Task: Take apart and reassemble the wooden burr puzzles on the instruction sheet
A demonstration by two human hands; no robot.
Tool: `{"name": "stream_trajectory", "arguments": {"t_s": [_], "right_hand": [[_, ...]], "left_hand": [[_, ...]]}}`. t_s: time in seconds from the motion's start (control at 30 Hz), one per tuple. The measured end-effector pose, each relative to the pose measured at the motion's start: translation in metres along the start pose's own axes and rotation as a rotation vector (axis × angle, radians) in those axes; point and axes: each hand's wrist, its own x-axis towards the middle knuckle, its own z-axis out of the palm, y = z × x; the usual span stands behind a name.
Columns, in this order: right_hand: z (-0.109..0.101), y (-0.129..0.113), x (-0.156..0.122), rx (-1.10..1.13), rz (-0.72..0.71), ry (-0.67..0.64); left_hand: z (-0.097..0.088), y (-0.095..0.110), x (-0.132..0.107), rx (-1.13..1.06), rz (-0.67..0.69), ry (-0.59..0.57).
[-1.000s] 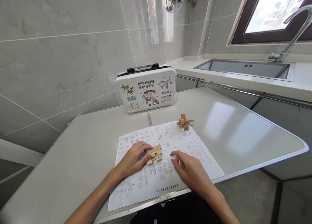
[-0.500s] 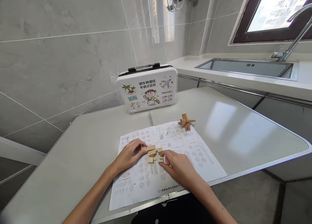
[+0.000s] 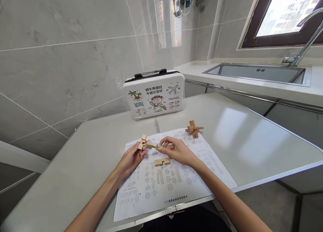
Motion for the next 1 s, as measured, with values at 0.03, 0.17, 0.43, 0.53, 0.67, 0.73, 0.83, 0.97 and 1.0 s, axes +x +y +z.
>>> {"name": "stream_trajectory", "arguments": {"t_s": [0.03,0.17,0.43,0.53,0.67,0.73,0.83,0.97,1.0], "right_hand": [[0.0,0.0,0.008,0.036,0.0,-0.012],[0.003,0.005,0.029,0.116,-0.009,-0.064],[0.016,0.027,0.038,0.139,-0.005,-0.134],[0.016,0.031,0.04,0.152,-0.05,-0.131],[0.016,0.032,0.04,0.173,-0.084,-0.121],[0.017,0.031,0.039,0.192,-0.094,-0.117],[0.018,0.029,0.038,0.207,-0.099,-0.11],[0.018,0.029,0.038,0.223,-0.106,-0.101],[0.018,0.03,0.038,0.227,-0.107,-0.1]], "left_hand": [[0.0,-0.001,0.0,-0.022,-0.005,0.0],[-0.001,-0.003,0.001,0.016,-0.01,-0.029],[0.008,-0.001,-0.006,0.206,-0.036,-0.134],[0.008,-0.004,-0.006,0.313,-0.032,-0.147],[0.005,-0.009,-0.005,0.456,0.029,-0.157],[0.005,-0.01,-0.005,0.486,0.053,-0.164],[0.007,-0.009,-0.006,0.493,0.069,-0.175],[0.01,-0.006,-0.008,0.492,0.057,-0.166],[0.01,-0.005,-0.008,0.488,0.052,-0.163]]}}
